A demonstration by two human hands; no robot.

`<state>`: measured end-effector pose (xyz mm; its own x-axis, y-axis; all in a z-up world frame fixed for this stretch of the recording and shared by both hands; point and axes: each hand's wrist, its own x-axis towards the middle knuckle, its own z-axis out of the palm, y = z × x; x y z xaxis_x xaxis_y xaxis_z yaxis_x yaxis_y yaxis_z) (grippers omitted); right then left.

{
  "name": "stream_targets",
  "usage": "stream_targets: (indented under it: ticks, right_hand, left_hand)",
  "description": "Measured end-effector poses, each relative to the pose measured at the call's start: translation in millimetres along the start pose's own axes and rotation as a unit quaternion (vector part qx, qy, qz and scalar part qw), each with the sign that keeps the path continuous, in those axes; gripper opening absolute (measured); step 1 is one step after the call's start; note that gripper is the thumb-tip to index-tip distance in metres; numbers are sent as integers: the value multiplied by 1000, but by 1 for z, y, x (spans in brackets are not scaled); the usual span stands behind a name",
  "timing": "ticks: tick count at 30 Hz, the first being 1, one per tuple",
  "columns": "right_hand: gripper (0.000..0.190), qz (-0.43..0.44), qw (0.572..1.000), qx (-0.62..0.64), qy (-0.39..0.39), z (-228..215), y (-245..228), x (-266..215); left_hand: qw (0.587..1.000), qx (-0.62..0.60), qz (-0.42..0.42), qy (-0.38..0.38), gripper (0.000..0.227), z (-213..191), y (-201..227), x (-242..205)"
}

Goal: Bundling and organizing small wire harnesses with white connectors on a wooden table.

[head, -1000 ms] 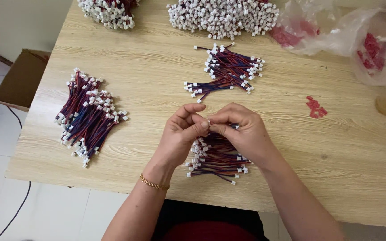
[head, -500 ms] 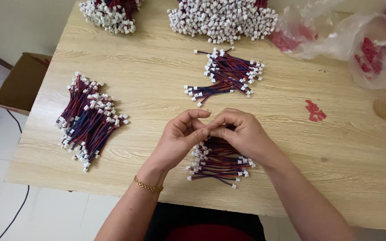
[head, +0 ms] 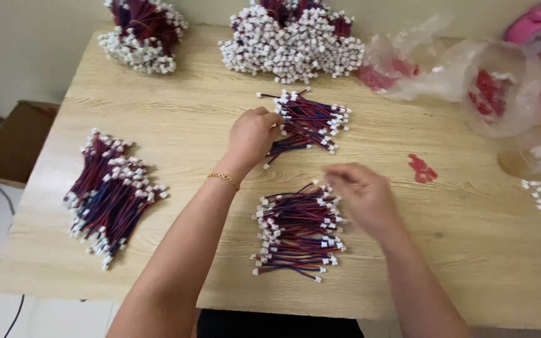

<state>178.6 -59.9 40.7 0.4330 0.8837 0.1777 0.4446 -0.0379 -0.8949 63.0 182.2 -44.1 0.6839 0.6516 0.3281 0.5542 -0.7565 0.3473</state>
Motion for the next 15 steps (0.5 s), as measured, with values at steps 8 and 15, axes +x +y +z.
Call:
stream_targets:
  ticks: [8,15]
  right_hand:
    - [17,93,957,-199,189,-105,105,1]
    - [15,13,882,-453,129,-114,158,19]
  left_hand:
    - [1000,-6,7,3,12,22,-4,12]
    - [994,-101,-15,40,13,-14,9,0]
